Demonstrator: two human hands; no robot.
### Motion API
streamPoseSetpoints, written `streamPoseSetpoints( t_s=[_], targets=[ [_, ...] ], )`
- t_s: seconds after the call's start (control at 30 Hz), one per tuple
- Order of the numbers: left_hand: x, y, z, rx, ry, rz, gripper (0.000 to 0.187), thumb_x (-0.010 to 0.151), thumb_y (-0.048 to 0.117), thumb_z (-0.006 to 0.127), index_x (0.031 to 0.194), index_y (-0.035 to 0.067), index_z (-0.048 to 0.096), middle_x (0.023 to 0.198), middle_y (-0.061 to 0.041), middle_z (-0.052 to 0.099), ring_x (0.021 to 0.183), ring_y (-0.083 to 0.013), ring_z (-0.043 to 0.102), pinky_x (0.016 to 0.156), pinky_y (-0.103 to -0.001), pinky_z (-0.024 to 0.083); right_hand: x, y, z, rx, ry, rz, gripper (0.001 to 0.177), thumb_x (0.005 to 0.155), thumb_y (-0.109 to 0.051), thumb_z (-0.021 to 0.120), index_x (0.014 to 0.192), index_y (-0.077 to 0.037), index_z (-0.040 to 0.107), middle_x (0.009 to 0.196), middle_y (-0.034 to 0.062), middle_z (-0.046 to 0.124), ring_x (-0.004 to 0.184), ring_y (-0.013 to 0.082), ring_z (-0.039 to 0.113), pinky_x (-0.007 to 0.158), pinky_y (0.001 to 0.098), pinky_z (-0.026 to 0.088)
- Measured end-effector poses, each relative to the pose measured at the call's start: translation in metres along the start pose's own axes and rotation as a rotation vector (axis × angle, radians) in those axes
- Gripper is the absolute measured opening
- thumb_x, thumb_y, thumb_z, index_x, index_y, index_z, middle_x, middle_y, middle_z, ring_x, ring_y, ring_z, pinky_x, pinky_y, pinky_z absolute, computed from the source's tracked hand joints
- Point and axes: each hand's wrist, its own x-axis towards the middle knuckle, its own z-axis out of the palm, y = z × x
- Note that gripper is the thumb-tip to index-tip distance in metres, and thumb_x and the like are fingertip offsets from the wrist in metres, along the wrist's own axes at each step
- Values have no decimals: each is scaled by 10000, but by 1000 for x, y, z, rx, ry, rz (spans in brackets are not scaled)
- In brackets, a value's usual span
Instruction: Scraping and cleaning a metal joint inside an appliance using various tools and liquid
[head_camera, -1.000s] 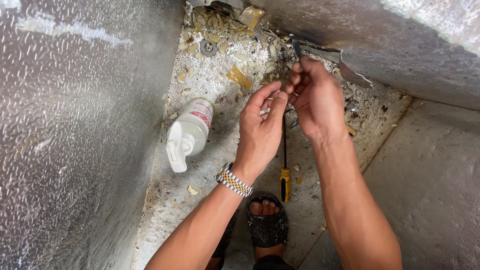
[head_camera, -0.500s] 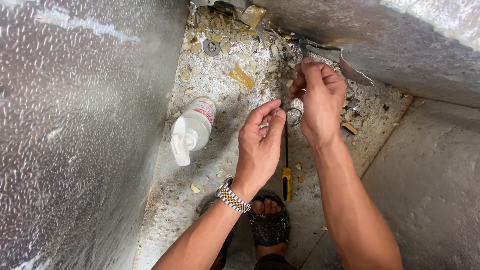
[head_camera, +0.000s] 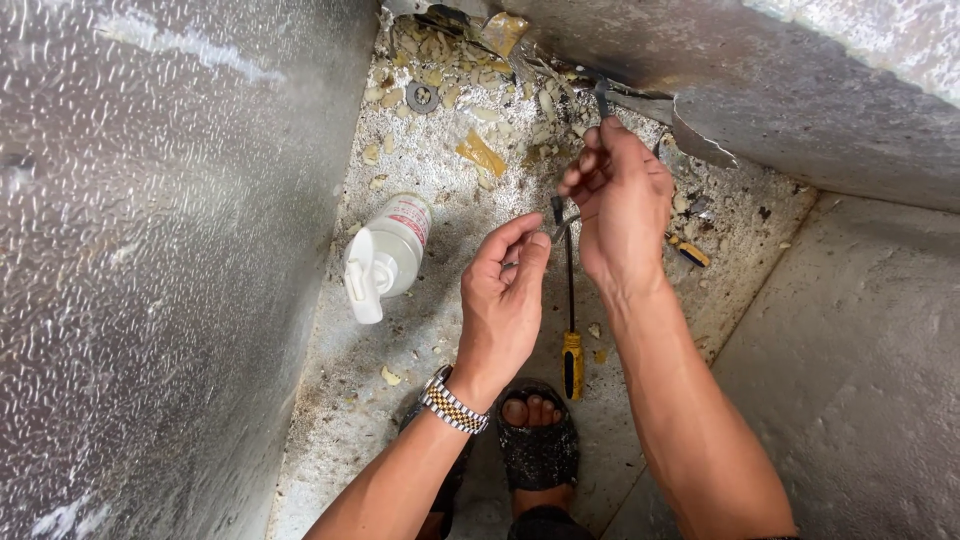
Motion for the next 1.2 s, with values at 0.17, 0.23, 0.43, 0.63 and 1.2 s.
streamPoseSetpoints(
  t_s=[0.17, 0.23, 0.43, 0.63, 1.2],
  targets=[
    [-1, 3, -2, 12, 27, 5, 301, 1012, 182, 628, 1242, -10, 663, 1008, -113, 628, 945, -121, 613, 873, -339, 608, 10, -6, -8, 170, -15, 95, 168, 995, -224, 566, 892, -101, 615, 692, -30, 481, 623, 124, 571, 662, 304, 556],
    [-1, 3, -2, 6, 36, 0, 299, 1006, 180, 635, 1235, -10, 667, 1004, -114, 635, 938, -118, 615, 866, -334, 608, 15, -6, -13, 229, -14, 139, 150, 983, -230, 578, 899, -108, 601, 701, -37, 460, 638, 123, 554, 686, 314, 549],
    [-2, -2, -1, -10, 42, -9, 292, 1004, 172, 640, 1227, -14, 675, 997, -119, 650, 928, -113, 637, 854, -331, 614, 12, -1, -18, 153, -58, 68, 190, 1031, -267, 516, 935, -118, 583, 746, -36, 452, 688, 125, 579, 736, 305, 558],
    [-2, -2, -1, -9, 44, -3, 297, 1001, 175, 645, 1226, -17, 676, 1012, -129, 657, 940, -113, 639, 859, -337, 615, 12, 3, -13, 39, -109, -123, 232, 1057, -289, 559, 975, -88, 639, 784, 10, 563, 743, 135, 643, 790, 296, 606],
    [-2, 1, 3, 42, 45, -131, 326, 950, 228, 630, 1216, 49, 689, 1130, -67, 745, 1008, -109, 669, 935, -242, 536, 15, -2, -11, 50, -221, -116, 213, 1041, -255, 582, 1026, -73, 692, 829, 45, 643, 741, 159, 621, 663, 288, 520]
  ],
)
